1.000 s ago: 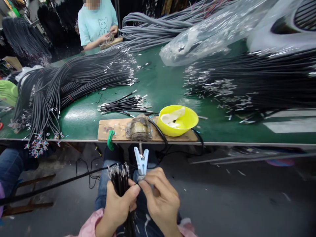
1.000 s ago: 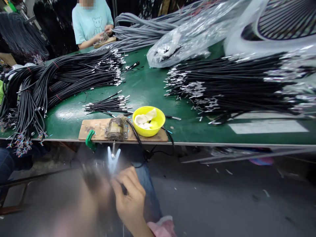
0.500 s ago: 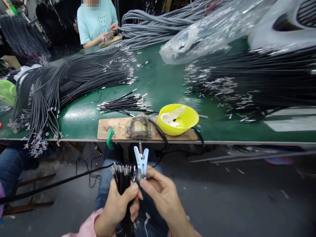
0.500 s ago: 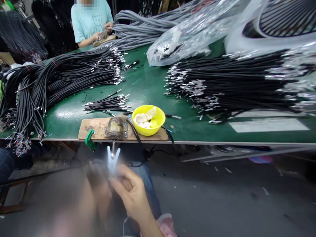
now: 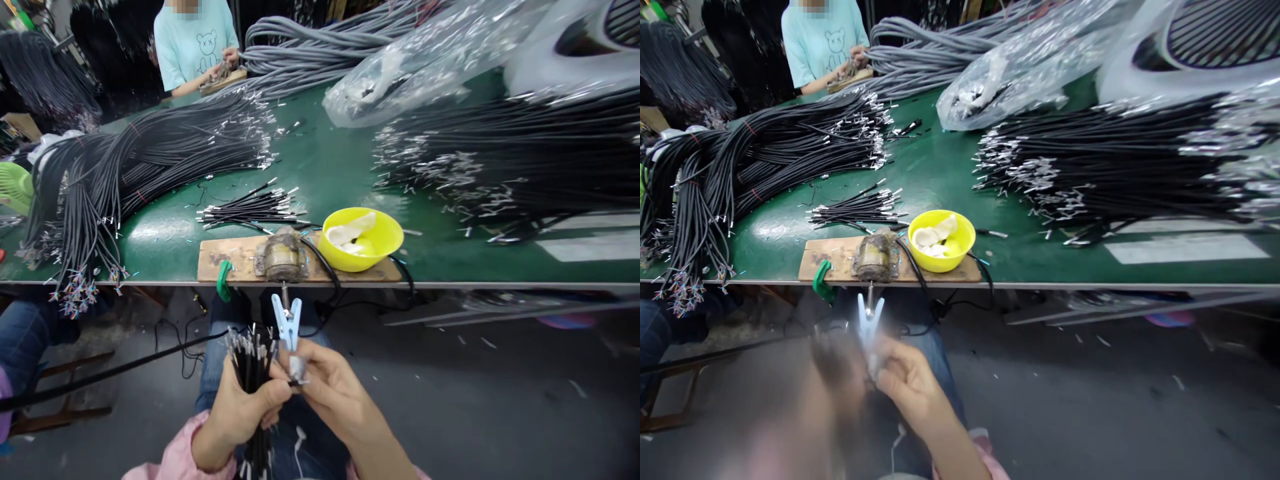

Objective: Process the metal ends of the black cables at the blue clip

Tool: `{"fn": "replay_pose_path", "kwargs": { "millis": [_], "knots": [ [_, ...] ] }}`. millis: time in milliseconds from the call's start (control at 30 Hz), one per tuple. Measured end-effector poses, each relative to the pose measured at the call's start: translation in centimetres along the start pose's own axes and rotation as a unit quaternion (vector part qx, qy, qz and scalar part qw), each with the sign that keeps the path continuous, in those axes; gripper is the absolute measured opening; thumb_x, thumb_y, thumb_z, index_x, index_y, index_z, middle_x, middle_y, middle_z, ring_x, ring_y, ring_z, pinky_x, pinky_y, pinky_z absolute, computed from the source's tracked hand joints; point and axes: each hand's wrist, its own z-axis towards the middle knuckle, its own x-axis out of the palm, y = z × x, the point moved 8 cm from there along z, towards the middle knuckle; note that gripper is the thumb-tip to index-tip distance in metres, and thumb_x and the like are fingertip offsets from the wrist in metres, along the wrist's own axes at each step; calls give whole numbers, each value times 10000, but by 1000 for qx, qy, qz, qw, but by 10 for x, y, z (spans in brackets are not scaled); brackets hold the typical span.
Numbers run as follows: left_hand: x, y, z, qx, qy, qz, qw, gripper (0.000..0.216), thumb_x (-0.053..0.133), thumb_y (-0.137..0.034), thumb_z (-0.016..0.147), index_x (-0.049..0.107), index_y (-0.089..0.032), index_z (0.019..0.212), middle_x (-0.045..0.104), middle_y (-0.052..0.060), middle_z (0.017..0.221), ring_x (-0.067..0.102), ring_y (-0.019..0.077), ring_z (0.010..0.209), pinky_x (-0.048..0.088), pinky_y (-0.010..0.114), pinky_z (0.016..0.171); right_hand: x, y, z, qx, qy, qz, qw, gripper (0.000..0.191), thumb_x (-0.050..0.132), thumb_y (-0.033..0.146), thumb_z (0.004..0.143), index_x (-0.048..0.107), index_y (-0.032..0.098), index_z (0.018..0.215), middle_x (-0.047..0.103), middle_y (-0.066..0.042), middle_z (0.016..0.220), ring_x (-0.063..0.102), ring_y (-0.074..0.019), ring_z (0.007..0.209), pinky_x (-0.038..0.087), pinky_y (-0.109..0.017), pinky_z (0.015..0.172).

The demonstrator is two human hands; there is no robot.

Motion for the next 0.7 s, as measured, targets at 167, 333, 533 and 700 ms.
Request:
{"fn": "replay_pose_path", "kwargs": {
  "millis": [167, 333, 533, 700],
  "knots": [
    [-2, -20, 1, 75, -11, 35, 996, 307, 825, -406, 536, 670, -141, 547, 608, 36, 588, 572, 166, 576, 499, 310, 622, 1, -23, 5, 195, 78, 77, 975, 383, 796, 501, 554, 692, 140, 629, 542, 2, 535, 423, -100, 477, 334, -225, 452],
    [-16, -25, -6, 140, -82, 84, 983, 118, 811, -260, 588, 722, -183, 580, 623, 66, 663, 588, 222, 679, 499, 366, 733, -17, -14, 30, 130, -42, 78, 988, 364, 766, 498, 615, 658, 153, 574, 498, 25, 511, 379, -87, 472, 342, -215, 449],
    [-30, -7, 13, 156, -129, 69, 977, 275, 847, -393, 500, 647, -205, 474, 571, 36, 567, 534, 163, 495, 487, 289, 473, 14, -14, 48, 82, -29, 181, 980, 459, 662, 631, 658, 651, 175, 706, 549, -12, 617, 399, -109, 492, 372, -249, 452],
    [-29, 30, 43, 42, -71, 29, 996, 319, 842, -459, 472, 655, -200, 464, 538, -4, 430, 364, 73, 273, 266, 219, 242, 16, -24, 45, 104, -31, 205, 973, 440, 681, 602, 658, 608, 168, 666, 471, 13, 556, 363, -104, 466, 311, -229, 392]
  ]
}}
